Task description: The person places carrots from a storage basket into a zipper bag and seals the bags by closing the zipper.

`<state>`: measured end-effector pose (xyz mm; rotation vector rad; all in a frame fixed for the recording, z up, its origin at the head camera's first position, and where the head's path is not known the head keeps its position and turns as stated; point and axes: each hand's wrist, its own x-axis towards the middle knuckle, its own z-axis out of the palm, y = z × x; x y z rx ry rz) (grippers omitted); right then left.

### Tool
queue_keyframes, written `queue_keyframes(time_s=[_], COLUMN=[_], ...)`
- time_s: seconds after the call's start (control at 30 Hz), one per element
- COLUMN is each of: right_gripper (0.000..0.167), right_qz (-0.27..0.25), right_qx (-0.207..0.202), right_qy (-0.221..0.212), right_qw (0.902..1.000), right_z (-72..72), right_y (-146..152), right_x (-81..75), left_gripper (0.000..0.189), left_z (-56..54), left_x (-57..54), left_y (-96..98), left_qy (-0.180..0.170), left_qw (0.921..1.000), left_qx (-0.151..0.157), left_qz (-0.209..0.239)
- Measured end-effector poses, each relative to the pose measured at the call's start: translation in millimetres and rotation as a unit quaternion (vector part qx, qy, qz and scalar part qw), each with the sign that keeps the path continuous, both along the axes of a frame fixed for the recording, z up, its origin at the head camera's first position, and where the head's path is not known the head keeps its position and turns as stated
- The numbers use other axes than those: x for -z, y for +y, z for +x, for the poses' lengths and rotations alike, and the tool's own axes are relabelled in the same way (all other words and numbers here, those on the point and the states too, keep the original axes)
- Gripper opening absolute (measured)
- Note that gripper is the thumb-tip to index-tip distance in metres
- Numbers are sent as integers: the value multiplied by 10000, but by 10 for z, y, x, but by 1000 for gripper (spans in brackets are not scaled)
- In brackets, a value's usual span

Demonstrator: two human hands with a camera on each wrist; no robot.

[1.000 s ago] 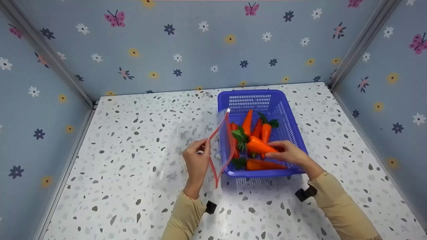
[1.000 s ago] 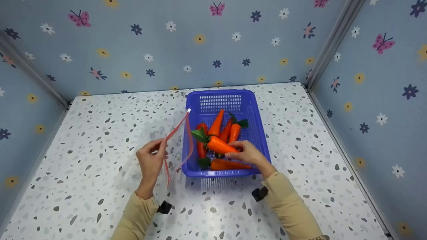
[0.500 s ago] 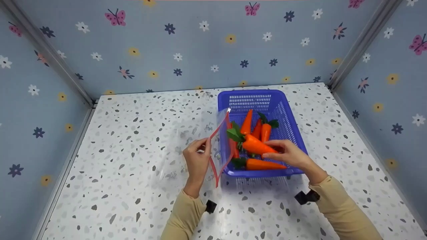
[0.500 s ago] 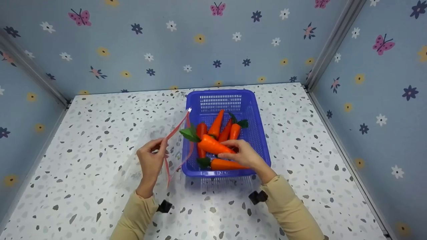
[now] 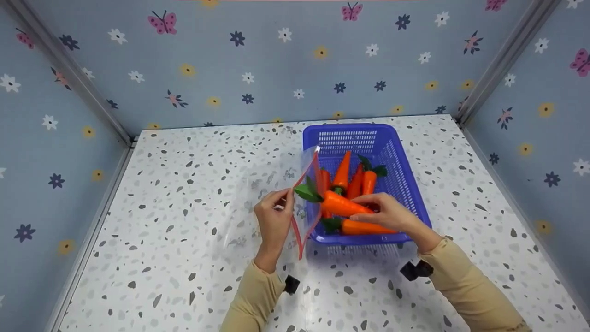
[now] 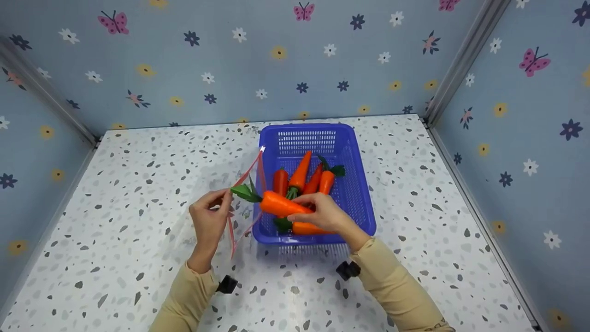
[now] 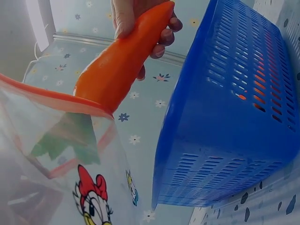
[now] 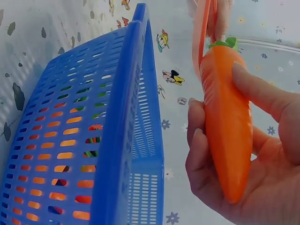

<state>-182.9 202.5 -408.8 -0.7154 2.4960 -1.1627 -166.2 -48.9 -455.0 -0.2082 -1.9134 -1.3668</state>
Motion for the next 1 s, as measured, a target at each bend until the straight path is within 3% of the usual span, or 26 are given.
queue_keyframes(time_s=[0.17, 0.47, 0.73, 1.0], right_gripper=[41, 39, 39, 34], right_qz=[70, 632, 949, 1109], right_qx=[91, 31, 181, 259], right_qy=[-78, 345, 122, 427], right_qw=[9999, 9974, 9952, 9926], right_z=[-10, -10, -27, -58], right_y=[-33, -147, -344, -493], right_x=[-45, -158, -282, -347], left_gripper=[10, 8, 9, 5], left_z=[3, -8, -15, -19], left_x=[-14, -54, -94, -152], left_y=[8, 47, 88, 112], left_qy=[19, 183, 267, 316], left_qw=[10000, 9998, 9996, 9994], left_qx=[15, 108, 124, 82], left_qz=[-12, -26, -11, -98])
